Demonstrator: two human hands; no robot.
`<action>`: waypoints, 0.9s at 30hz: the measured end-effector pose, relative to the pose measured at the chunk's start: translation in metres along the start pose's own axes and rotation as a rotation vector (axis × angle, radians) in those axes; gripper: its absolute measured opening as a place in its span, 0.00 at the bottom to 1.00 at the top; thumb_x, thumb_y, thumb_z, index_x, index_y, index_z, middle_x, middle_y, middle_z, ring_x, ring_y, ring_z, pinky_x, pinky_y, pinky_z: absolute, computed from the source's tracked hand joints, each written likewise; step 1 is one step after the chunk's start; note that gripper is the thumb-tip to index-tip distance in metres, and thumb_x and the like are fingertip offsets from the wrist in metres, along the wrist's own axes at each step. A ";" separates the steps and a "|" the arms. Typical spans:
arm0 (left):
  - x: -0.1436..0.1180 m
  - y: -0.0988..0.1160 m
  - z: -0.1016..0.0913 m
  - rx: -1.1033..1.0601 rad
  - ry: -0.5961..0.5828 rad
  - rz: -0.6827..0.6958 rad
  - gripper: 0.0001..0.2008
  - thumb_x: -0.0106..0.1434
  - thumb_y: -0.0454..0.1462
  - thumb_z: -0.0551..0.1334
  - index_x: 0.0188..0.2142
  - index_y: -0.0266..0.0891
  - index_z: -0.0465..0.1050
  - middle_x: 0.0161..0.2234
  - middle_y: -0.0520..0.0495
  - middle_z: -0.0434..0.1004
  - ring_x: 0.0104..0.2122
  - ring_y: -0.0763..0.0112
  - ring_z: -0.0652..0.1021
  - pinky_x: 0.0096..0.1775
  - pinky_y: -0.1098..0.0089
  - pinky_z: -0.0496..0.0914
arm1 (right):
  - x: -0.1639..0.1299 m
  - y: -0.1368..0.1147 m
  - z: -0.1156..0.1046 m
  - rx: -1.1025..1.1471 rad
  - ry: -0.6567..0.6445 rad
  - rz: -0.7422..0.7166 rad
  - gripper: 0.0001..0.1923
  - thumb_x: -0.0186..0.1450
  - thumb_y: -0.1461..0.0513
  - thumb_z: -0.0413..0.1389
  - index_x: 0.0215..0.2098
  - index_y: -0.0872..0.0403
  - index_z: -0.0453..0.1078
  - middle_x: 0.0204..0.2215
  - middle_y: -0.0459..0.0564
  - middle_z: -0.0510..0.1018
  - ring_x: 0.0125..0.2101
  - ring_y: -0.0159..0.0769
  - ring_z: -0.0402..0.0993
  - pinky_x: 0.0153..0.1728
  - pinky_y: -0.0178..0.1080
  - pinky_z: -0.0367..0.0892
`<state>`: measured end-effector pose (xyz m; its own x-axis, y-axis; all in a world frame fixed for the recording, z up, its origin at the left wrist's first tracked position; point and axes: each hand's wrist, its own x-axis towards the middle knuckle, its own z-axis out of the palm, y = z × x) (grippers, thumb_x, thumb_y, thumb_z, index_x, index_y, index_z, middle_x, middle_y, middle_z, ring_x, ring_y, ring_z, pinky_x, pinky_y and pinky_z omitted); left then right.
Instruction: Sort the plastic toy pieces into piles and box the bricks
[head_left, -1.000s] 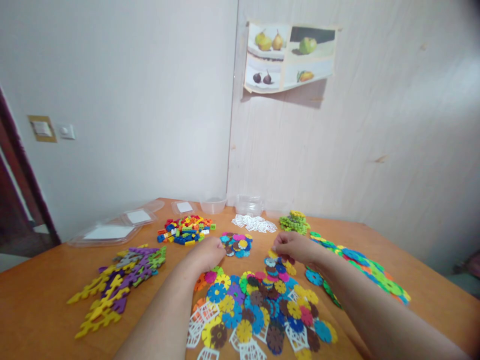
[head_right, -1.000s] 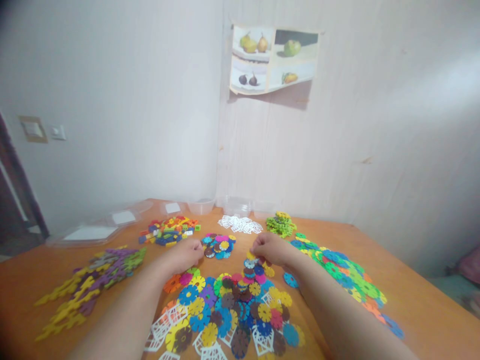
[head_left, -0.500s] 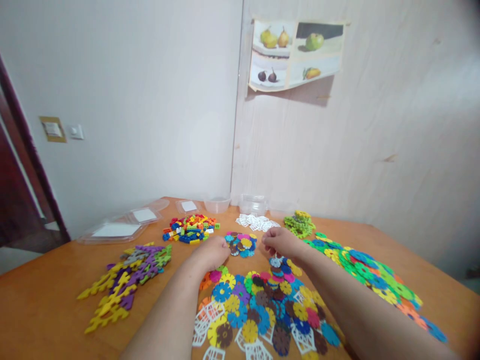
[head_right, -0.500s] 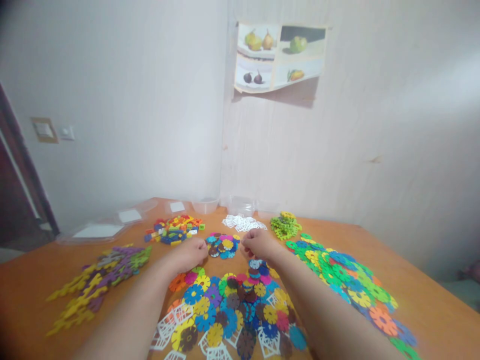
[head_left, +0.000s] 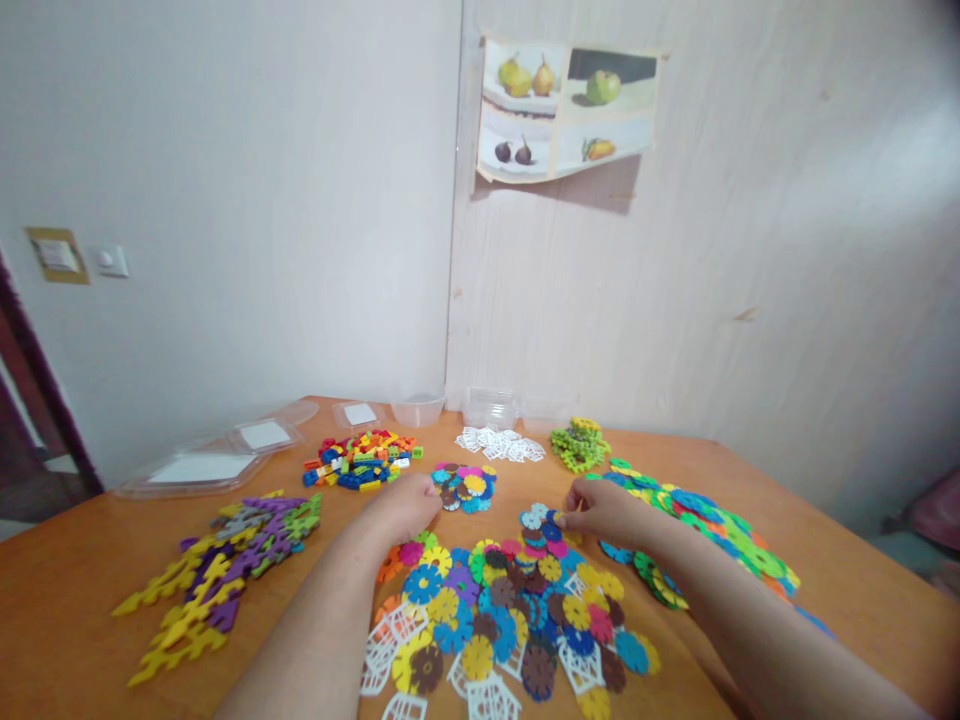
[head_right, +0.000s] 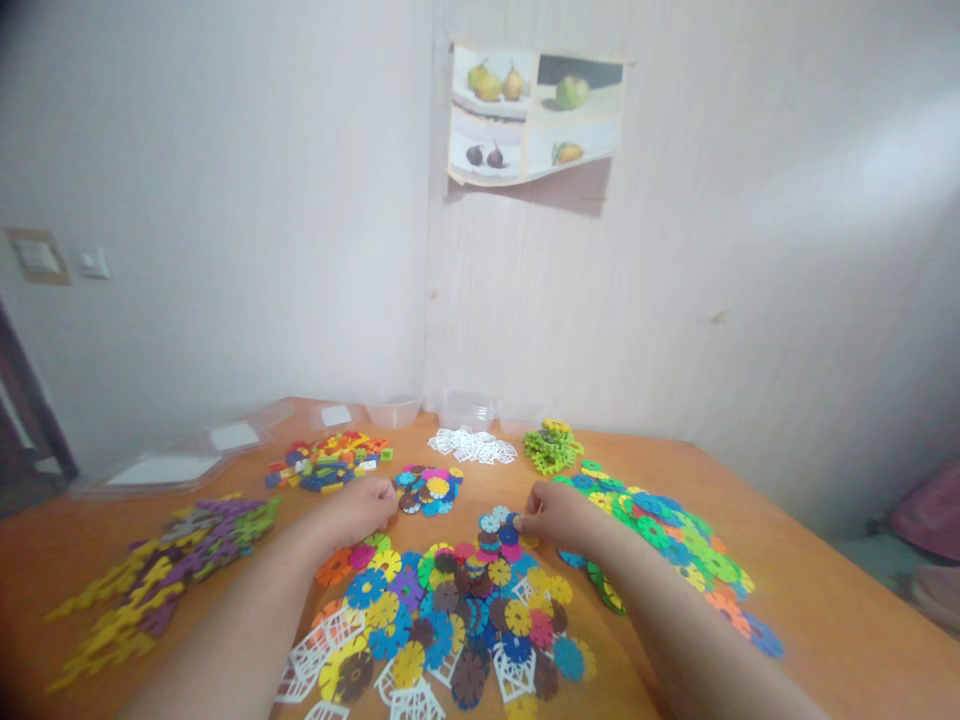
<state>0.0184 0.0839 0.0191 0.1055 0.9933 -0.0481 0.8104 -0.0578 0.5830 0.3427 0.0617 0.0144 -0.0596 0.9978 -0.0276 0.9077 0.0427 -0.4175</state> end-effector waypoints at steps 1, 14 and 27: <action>0.001 -0.001 0.000 0.004 0.004 -0.001 0.06 0.54 0.33 0.57 0.21 0.39 0.63 0.19 0.55 0.64 0.19 0.75 0.64 0.21 0.73 0.51 | 0.002 0.001 0.003 0.019 -0.002 -0.002 0.11 0.56 0.57 0.64 0.30 0.54 0.71 0.25 0.46 0.76 0.28 0.34 0.70 0.26 0.33 0.57; -0.002 0.005 -0.001 -0.024 -0.016 0.012 0.08 0.54 0.32 0.57 0.19 0.39 0.63 0.17 0.54 0.62 0.18 0.75 0.62 0.21 0.72 0.50 | 0.010 0.007 0.016 0.171 -0.030 0.008 0.09 0.52 0.64 0.63 0.25 0.54 0.65 0.19 0.40 0.70 0.23 0.29 0.65 0.24 0.30 0.56; -0.004 0.005 -0.002 0.008 -0.021 0.042 0.07 0.53 0.33 0.58 0.20 0.40 0.61 0.18 0.55 0.61 0.19 0.75 0.62 0.21 0.72 0.50 | 0.011 -0.070 0.016 0.648 -0.156 -0.008 0.06 0.57 0.62 0.56 0.25 0.53 0.63 0.13 0.40 0.70 0.14 0.26 0.63 0.16 0.28 0.56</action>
<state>0.0206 0.0795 0.0234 0.1512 0.9876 -0.0411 0.8095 -0.0999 0.5786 0.2719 0.0685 0.0287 -0.1689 0.9766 -0.1330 0.4765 -0.0372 -0.8784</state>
